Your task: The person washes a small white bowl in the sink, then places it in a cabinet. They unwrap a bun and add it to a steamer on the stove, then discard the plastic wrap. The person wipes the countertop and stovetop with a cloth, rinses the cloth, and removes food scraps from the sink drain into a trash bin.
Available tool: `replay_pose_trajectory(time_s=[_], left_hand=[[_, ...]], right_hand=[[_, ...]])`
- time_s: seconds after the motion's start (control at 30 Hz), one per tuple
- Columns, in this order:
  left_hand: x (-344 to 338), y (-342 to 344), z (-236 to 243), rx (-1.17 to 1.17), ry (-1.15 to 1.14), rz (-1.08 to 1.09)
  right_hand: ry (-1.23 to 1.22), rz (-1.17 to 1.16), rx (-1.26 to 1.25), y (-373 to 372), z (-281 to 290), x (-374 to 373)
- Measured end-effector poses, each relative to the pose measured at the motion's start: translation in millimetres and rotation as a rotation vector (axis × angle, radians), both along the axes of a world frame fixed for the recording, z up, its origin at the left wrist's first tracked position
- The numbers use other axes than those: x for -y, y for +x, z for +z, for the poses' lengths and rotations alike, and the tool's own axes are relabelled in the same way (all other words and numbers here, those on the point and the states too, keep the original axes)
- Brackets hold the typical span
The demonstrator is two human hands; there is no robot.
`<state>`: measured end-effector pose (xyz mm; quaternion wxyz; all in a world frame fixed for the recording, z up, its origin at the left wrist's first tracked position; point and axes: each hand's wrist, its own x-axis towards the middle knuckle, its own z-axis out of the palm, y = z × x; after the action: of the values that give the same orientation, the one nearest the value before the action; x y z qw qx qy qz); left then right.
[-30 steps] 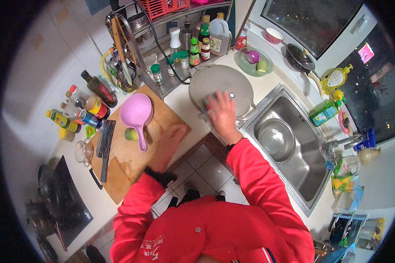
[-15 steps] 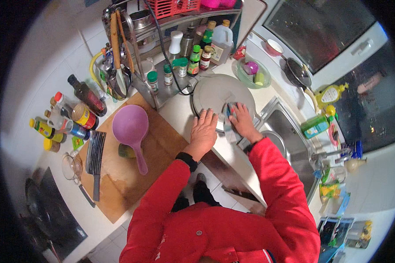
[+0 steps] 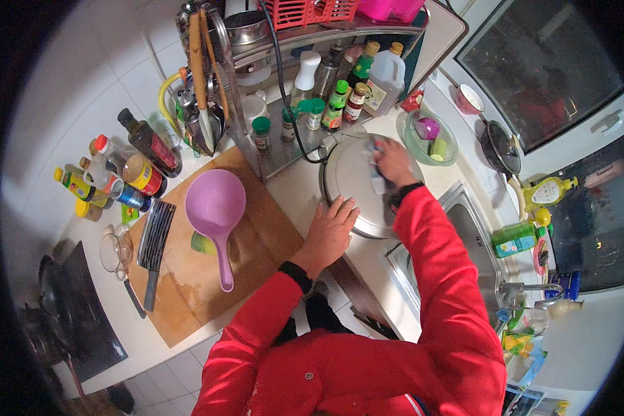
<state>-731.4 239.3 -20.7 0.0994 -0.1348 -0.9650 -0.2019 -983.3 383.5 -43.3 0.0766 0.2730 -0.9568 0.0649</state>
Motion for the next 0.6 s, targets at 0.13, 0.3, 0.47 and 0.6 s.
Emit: replay_pose_trajectory(time_s=[0.13,0.3,0.47,0.6], left_hand=[[-1,-1,-7,-0.018,0.028,0.021],[1,1,-8,-0.002,-0.001,-0.013],[2,5,-4,-0.079,-0.012,-0.021],[0,7,-5,-0.082,0.007,-0.018]], right_hand=[[0.047,0.307,-0.022,53,16,68],[-0.006,0.55,0.093,113,29,32],[-0.207,0.567,0.088,86,28,-40],[-0.157,-0.183,0.123,30,13,-63]])
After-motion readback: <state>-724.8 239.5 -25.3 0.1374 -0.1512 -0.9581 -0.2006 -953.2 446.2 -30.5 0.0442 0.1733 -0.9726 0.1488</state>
